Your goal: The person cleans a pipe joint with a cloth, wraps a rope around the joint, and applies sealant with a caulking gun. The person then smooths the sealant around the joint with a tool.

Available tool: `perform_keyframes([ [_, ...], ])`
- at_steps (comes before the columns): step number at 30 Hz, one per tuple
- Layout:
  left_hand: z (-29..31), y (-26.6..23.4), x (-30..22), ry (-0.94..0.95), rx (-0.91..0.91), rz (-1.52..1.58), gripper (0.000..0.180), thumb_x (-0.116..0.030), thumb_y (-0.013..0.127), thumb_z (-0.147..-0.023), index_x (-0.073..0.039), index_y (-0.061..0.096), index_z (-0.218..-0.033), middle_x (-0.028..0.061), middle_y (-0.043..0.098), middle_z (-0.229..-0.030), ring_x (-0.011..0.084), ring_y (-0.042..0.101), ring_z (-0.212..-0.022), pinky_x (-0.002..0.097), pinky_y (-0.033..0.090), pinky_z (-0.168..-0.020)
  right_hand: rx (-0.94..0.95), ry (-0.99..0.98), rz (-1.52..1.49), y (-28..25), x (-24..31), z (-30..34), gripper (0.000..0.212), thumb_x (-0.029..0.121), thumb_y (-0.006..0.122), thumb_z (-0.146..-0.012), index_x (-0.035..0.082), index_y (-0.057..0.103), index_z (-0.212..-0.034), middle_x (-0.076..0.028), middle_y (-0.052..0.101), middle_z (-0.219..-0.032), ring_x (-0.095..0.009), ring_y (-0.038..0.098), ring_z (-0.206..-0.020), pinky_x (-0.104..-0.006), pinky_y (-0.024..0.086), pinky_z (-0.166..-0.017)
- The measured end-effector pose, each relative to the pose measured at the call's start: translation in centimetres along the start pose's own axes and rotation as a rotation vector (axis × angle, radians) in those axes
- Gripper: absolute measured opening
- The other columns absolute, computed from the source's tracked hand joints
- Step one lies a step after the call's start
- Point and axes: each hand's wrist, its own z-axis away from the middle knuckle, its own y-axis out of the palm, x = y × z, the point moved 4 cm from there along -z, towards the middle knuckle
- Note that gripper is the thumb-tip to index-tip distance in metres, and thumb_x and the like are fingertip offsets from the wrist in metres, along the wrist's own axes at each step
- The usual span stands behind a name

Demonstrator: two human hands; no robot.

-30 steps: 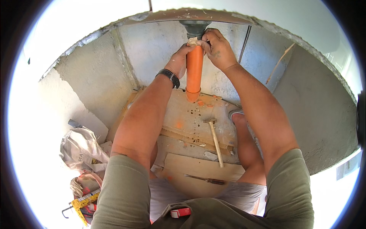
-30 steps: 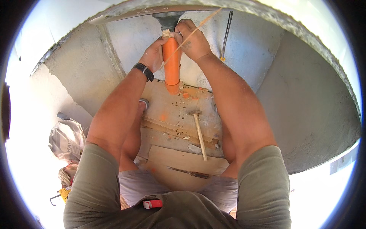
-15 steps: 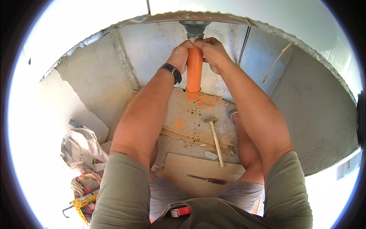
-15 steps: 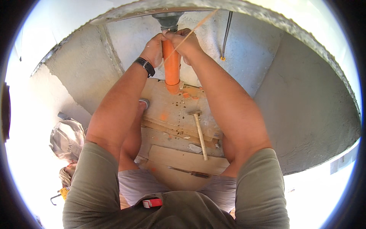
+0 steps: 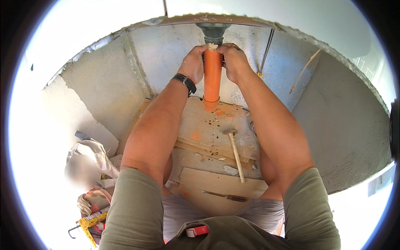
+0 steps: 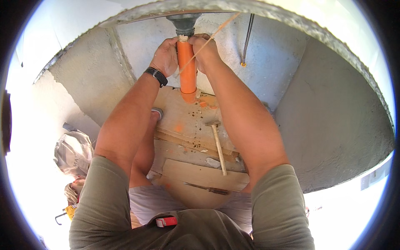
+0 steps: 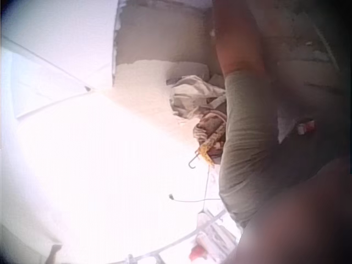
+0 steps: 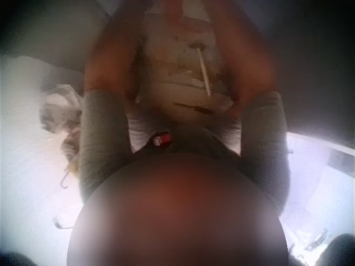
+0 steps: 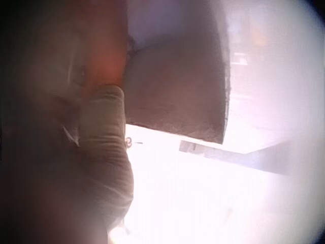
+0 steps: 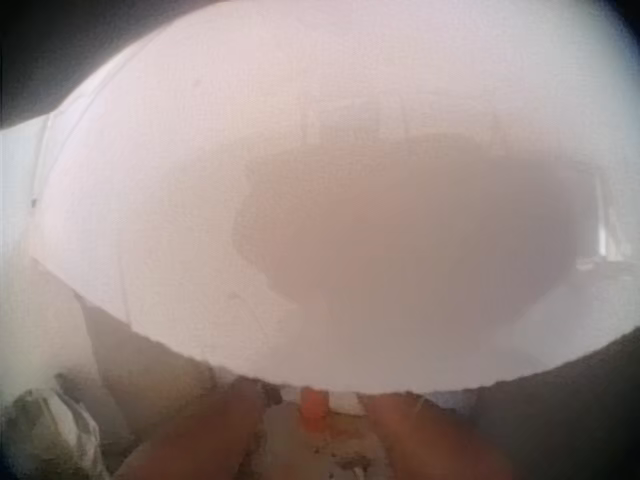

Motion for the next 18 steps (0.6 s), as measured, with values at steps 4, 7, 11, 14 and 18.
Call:
perform_keyframes([
  [4, -0.5, -0.5, 0.4, -0.004, -0.032, -0.027, 0.041, -0.035, 0.051, -0.094, -0.004, 0.055, -0.121, 0.0108, 0.063, -0.117, 0.026, 0.06, -0.108, 0.0416, 0.044, -0.101, 0.041, 0.011, 0.044, -0.4, -0.5, -0.1, 0.011, 0.01, 0.061, -0.089, 0.006, 0.057, -0.098, -0.005, 0.06, -0.096, -0.016, 0.055, -0.086, -0.0343, 0.045, -0.083],
  [7, -1.0, -0.8, 0.6, -0.023, -0.058, -0.046, 0.039, -0.034, 0.051, -0.094, -0.004, 0.055, -0.118, 0.0119, 0.063, -0.114, 0.0268, 0.06, -0.105, 0.0427, 0.047, -0.098, 0.066, 0.011, -0.021, -0.5, -0.6, 0.1, 0.013, 0.01, 0.065, -0.088, 0.006, 0.056, -0.097, -0.004, 0.059, -0.094, -0.015, 0.054, -0.082, -0.0306, 0.044, -0.077],
  [11, -1.3, -1.0, 0.9, 0.006, -0.159, -0.054, 0.036, -0.032, 0.052, -0.093, -0.003, 0.056, -0.114, 0.0123, 0.063, -0.109, 0.0266, 0.061, -0.102, 0.0425, 0.047, -0.096, 0.027, -0.1, 0.094, -0.3, -1.0, 0.3, 0.017, 0.01, 0.069, -0.086, 0.007, 0.056, -0.098, -0.004, 0.058, -0.093, -0.012, 0.052, -0.082, -0.0281, 0.043, -0.074],
  [14, -1.0, -0.7, 0.8, 0.062, -0.203, -0.157, 0.034, -0.03, 0.053, -0.093, -0.002, 0.056, -0.113, 0.0124, 0.063, -0.108, 0.026, 0.061, -0.1, 0.0411, 0.048, -0.095, -0.048, -0.149, 0.079, -0.1, -1.2, 0.5, 0.02, 0.012, 0.069, -0.087, 0.007, 0.055, -0.101, -0.004, 0.058, -0.095, -0.012, 0.052, -0.083, -0.0295, 0.044, -0.076],
  [18, -0.7, -0.1, 0.5, 0.064, -0.208, -0.165, 0.03, -0.027, 0.053, -0.094, -0.003, 0.057, -0.11, 0.0109, 0.063, -0.105, 0.0238, 0.061, -0.096, 0.0388, 0.049, -0.092, -0.02, 0.033, 0.066, 0.3, -1.7, 0.3, 0.027, 0.026, 0.059, -0.093, 0.005, 0.053, -0.108, -0.007, 0.058, -0.099, -0.017, 0.053, -0.088, -0.0362, 0.046, -0.082],
])
